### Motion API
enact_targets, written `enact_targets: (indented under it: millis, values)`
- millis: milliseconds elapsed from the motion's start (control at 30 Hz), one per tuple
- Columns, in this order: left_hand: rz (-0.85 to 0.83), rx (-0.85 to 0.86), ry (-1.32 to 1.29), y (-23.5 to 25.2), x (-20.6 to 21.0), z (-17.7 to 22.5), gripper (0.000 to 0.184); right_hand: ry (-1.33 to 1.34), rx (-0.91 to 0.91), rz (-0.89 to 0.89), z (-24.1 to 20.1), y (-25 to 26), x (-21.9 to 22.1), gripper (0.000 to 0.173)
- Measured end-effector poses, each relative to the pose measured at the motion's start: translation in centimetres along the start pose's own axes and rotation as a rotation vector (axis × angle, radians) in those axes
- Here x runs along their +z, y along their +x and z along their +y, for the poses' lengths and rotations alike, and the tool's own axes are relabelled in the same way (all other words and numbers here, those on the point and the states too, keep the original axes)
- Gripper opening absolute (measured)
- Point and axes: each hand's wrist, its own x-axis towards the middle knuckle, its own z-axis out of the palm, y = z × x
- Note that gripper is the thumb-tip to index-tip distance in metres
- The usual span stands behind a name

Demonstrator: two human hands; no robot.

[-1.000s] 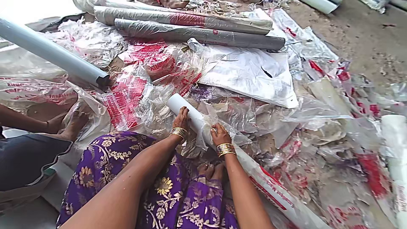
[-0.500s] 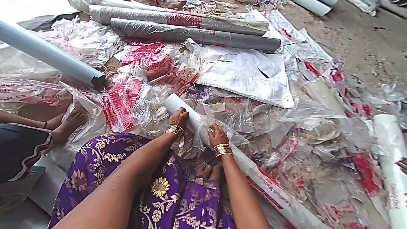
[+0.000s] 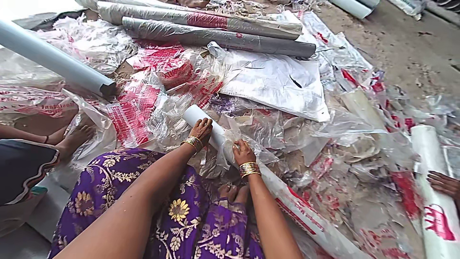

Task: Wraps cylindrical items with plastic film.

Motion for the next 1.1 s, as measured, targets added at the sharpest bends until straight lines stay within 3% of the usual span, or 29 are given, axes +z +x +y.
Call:
enact_targets:
  millis: [100,300,633,967,1100]
  values:
    - [-0.071,-0.047,-0.031,0.6,-1.0,0.1,0.038,0.002,0.003,0.001,0.1,0.0,0.0,0.038]
    - [-0.055,0.018,-0.175,0.8,-2.1,-2.4,0.020,-0.001,-0.001,0.002,0.2,0.1,0.1,0.037]
    - [-0.012,-0.085,-0.145,-0.4,-1.2,1.7,0.026,-0.016,0.014,0.002,-0.2,-0.1,0.0,0.038]
    - [-0.018,-0.114,-0.052,0.0,-0.7,1.8,0.031,-0.022,-0.002,0.025,0.0,-0.1,0.3,0.039]
    - [-0.055,-0.085,-0.235,1.0,-1.3,0.1,0.028,-0.016,0.015,0.002,-0.1,-0.1,0.1,0.039]
